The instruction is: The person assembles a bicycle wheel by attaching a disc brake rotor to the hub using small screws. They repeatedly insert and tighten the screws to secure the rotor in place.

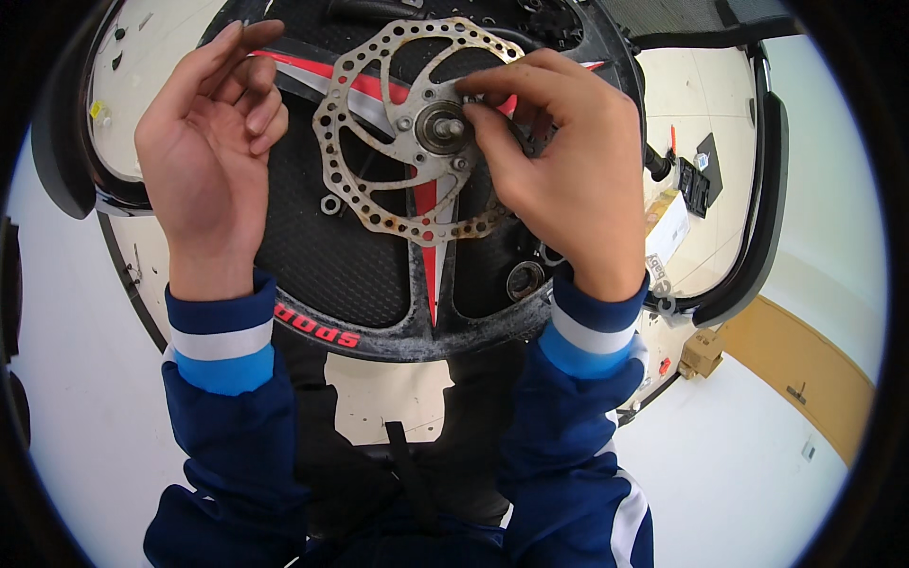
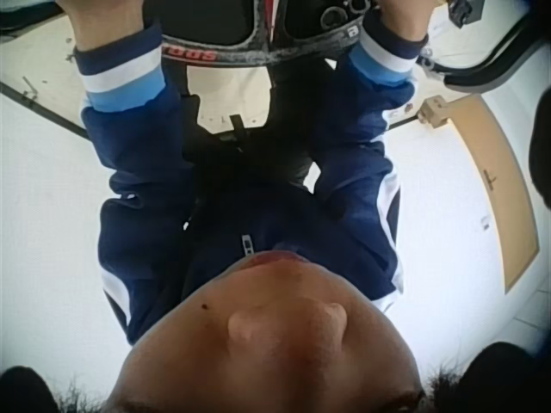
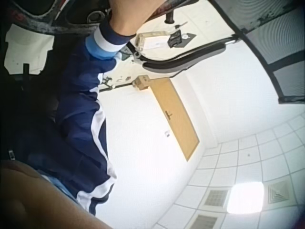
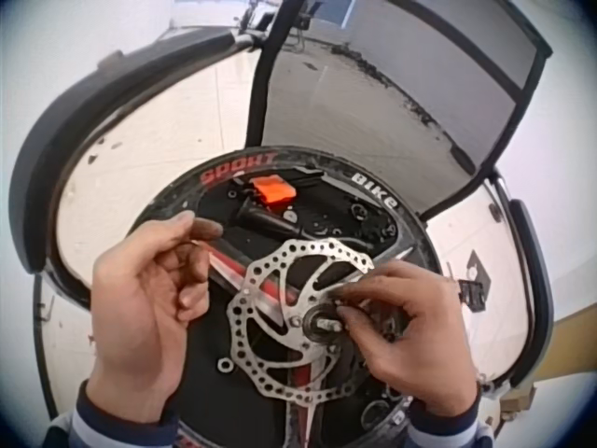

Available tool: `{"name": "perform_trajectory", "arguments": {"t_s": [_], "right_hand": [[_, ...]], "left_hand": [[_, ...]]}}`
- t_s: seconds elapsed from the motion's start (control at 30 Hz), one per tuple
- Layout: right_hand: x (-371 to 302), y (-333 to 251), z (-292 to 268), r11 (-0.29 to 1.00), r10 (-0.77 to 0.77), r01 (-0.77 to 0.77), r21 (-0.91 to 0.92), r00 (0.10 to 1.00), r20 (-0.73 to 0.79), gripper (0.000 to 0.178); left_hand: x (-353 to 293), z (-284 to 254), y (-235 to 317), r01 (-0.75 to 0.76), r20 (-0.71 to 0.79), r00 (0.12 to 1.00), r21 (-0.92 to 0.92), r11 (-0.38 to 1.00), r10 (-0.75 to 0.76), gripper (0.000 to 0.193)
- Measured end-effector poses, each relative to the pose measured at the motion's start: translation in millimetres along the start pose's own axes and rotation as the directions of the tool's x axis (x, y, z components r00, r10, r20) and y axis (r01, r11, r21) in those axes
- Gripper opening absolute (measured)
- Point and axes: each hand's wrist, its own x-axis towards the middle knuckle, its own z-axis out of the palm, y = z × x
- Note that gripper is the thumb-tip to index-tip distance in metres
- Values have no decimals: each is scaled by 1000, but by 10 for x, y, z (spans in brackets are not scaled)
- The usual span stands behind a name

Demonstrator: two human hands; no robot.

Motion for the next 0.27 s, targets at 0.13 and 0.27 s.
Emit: {"name": "perform_trajectory", "arguments": {"t_s": [0.13,0.27], "right_hand": [[2,7,13,999,9,-9,-52,1000,-7,11],[-12,31,17,987,6,-12,-161,999,-35,19]], "left_hand": [[5,-14,15,4,10,1000,6,1000,-4,37],[15,13,13,13,20,1000,0,1000,-13,37]]}}
